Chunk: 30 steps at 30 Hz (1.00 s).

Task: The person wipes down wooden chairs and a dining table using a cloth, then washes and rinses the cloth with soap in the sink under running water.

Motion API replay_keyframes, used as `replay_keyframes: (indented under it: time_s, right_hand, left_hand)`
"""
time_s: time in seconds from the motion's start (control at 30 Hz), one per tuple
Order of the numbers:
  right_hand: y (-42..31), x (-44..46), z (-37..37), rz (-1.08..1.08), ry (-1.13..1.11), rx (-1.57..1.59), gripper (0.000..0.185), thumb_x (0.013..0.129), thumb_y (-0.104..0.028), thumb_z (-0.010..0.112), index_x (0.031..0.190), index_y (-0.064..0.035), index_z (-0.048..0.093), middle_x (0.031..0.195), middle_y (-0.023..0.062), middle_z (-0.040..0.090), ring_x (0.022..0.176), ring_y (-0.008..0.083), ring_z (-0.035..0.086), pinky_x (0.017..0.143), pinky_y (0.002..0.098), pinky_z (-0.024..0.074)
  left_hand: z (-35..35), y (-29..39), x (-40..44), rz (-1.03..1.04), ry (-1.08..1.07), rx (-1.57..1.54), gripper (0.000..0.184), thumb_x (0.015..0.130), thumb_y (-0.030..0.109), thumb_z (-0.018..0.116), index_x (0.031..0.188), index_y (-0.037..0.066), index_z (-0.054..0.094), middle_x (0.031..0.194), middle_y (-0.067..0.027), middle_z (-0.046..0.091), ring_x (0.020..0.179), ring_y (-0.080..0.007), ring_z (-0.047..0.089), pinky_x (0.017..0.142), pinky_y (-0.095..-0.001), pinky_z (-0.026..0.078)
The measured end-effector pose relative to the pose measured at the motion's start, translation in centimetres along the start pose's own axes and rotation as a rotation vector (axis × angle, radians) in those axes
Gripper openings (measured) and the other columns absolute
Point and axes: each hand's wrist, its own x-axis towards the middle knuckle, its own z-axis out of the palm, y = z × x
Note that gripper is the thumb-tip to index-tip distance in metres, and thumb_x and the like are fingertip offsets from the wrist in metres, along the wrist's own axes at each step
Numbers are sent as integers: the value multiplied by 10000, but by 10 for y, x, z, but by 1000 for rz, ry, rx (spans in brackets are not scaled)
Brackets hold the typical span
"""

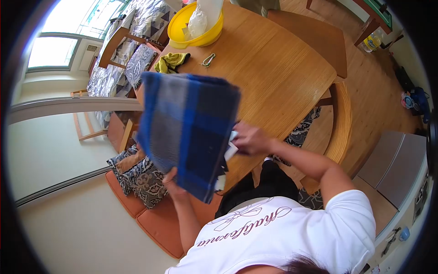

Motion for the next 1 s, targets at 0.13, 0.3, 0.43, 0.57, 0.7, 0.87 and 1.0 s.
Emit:
replay_keyframes:
  time_s: [0.13, 0.3, 0.43, 0.57, 0.7, 0.87, 1.0]
  right_hand:
    - [88, -33, -106, 297, 258, -537, 229, 682, -128, 660, 908, -118, 697, 1099, 103, 608, 1066, 296, 534, 946, 388, 406]
    - [157, -73, -172, 541, 390, -926, 320, 760, -226, 661, 1068, -140, 648, 1250, 100, 525, 1166, 319, 459, 994, 430, 351]
    - [151, -58, -136, 592, 429, -917, 320, 782, -264, 645, 1082, -154, 643, 1289, 112, 488, 1195, 337, 425, 1008, 468, 324]
    - [107, -16, -83, 548, 326, -799, 320, 767, -278, 652, 1065, -161, 653, 1282, 119, 491, 1205, 340, 413, 1028, 458, 301]
    - [108, 12, -69, 417, 224, -623, 299, 753, -257, 664, 1035, -158, 664, 1280, 115, 490, 1192, 340, 419, 1033, 463, 291]
    - [161, 42, -72, 518, 318, -802, 368, 769, -279, 642, 1117, -160, 620, 1314, 96, 458, 1211, 330, 395, 1037, 456, 279]
    - [165, 75, -55, 605, 365, -888, 396, 802, -345, 605, 1156, -166, 596, 1335, 120, 426, 1239, 351, 357, 1045, 488, 247]
  left_hand:
    - [-39, -58, 31, -50, -103, 181, 442, 633, -94, 575, 1066, -14, 543, 985, -152, 610, 828, -284, 625, 759, -365, 539]
    - [-52, -73, 48, -136, -49, 466, 419, 657, -111, 629, 1056, -29, 532, 970, -128, 616, 829, -239, 626, 750, -344, 529]
    - [-57, -34, 77, -95, -100, 1321, 557, 647, 200, 778, 1053, -73, 514, 951, -181, 610, 849, -277, 614, 739, -375, 509]
    - [22, -6, 94, 549, 22, 2114, 1002, 584, 590, 745, 1220, -106, 405, 1154, -295, 478, 1104, -434, 443, 893, -472, 412]
    - [127, -14, 203, 356, -225, 1388, 702, 772, 449, 687, 1187, -71, 463, 1207, -209, 499, 1064, -292, 536, 849, -375, 464]
    - [289, -33, 297, -17, -107, 502, 670, 815, 298, 657, 1265, -69, 321, 1148, -222, 471, 1018, -418, 527, 771, -540, 522]
    - [315, -48, 332, -76, -86, 242, 424, 782, 22, 495, 1169, -90, 362, 1153, -272, 453, 960, -501, 541, 689, -675, 500]
